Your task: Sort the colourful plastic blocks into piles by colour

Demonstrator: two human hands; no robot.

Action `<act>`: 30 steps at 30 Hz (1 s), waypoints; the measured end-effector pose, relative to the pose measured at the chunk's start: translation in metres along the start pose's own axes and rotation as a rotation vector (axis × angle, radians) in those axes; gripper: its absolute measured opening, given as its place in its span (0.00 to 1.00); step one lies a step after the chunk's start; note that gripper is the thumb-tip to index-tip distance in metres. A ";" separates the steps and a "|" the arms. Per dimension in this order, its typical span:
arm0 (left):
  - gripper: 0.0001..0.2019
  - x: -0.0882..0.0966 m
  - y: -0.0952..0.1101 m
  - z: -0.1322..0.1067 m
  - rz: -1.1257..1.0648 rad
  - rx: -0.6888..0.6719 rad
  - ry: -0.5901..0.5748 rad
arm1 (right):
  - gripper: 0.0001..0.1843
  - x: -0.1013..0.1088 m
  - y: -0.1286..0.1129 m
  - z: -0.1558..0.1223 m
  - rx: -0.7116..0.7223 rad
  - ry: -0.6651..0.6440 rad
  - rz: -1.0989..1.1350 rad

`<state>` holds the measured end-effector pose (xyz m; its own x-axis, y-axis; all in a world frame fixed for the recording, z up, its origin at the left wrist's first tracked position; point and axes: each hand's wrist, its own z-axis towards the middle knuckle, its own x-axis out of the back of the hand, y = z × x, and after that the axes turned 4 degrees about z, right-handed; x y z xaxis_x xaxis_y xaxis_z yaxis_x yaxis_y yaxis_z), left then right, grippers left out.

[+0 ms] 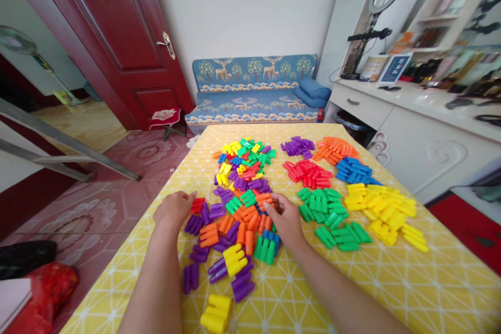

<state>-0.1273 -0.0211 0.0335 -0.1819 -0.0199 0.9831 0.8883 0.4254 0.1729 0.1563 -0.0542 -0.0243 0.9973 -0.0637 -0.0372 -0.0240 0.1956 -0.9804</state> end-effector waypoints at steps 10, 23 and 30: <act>0.29 -0.022 0.044 -0.014 -0.901 -0.289 -0.242 | 0.11 -0.001 0.002 0.001 0.014 -0.005 -0.014; 0.25 -0.021 0.074 -0.037 -1.039 -0.719 -0.097 | 0.13 0.000 0.005 0.001 0.028 0.024 -0.031; 0.26 -0.049 0.074 -0.030 -0.390 -0.913 0.063 | 0.16 0.000 0.002 0.001 -0.006 0.064 0.016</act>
<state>-0.0395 -0.0161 -0.0003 -0.5307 -0.0698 0.8447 0.7602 -0.4800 0.4379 0.1564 -0.0525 -0.0262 0.9902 -0.1234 -0.0654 -0.0409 0.1913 -0.9807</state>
